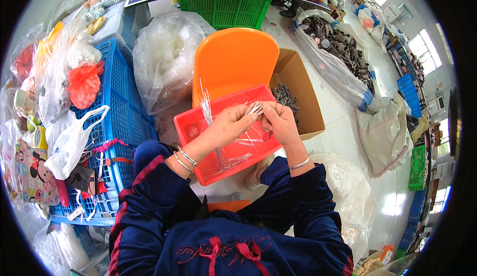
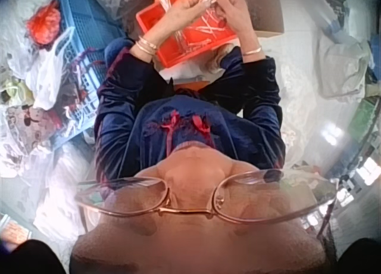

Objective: The person sits on the floor and repeatedly picks up thin metal rods from a red tray, separates them, and places them into a cardboard box. The hands handle the rods one at a time or in small groups throughout the clip.

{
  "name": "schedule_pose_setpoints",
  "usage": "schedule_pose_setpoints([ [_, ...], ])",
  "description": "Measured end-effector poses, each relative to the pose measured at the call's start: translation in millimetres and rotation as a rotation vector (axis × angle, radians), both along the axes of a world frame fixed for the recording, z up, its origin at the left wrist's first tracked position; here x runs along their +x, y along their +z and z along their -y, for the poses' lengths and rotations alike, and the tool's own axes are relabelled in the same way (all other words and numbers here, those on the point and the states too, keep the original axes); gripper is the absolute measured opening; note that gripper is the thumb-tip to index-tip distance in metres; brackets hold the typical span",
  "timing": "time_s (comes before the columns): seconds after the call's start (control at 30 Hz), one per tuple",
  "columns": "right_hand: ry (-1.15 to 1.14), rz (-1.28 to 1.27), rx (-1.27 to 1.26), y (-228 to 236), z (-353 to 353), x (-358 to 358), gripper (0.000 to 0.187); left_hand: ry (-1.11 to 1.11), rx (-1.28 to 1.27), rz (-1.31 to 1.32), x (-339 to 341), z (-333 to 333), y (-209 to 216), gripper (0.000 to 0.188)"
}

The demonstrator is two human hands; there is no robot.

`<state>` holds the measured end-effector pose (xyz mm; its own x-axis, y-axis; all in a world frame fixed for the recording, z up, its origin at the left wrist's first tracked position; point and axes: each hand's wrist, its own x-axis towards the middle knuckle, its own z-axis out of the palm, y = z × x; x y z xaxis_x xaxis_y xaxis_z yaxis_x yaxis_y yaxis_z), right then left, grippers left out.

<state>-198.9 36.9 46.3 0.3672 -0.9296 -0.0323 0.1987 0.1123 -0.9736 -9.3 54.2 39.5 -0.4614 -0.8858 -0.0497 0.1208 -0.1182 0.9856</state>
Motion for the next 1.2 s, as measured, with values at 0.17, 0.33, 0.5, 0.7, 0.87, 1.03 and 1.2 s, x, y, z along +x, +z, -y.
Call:
schedule_pose_setpoints([
  [0.17,-0.042,-0.101,-0.164,5.9,-7.0,-0.3,0.022,-0.030,0.152,-0.150,1.0,-4.9,9.2,0.025],
  [0.33,-0.095,-0.319,-0.443,7.4,-3.2,2.3,0.021,-0.029,0.054,-0.055,-2.3,-5.0,2.2,0.026],
  [0.5,0.022,-0.489,-0.518,12.0,1.3,-10.1,0.030,-0.115,0.096,-0.061,-2.5,-4.6,2.9,0.029],
  [0.7,0.053,-0.419,-0.549,15.0,-0.5,-8.6,0.028,-0.209,0.216,-0.096,0.5,-4.1,9.4,0.033],
  [0.87,0.063,-0.373,-0.520,5.4,3.2,-7.8,0.028,-0.216,0.270,-0.078,0.3,-1.2,10.6,0.035],
  [1.03,0.079,-0.360,-0.380,-4.0,7.2,-6.4,0.027,-0.162,0.275,-0.069,-2.0,-1.5,3.9,0.034],
  [1.2,0.074,-0.327,-0.377,-15.3,9.1,-8.2,0.026,-0.165,0.300,-0.113,-4.3,-0.9,-2.0,0.034],
])
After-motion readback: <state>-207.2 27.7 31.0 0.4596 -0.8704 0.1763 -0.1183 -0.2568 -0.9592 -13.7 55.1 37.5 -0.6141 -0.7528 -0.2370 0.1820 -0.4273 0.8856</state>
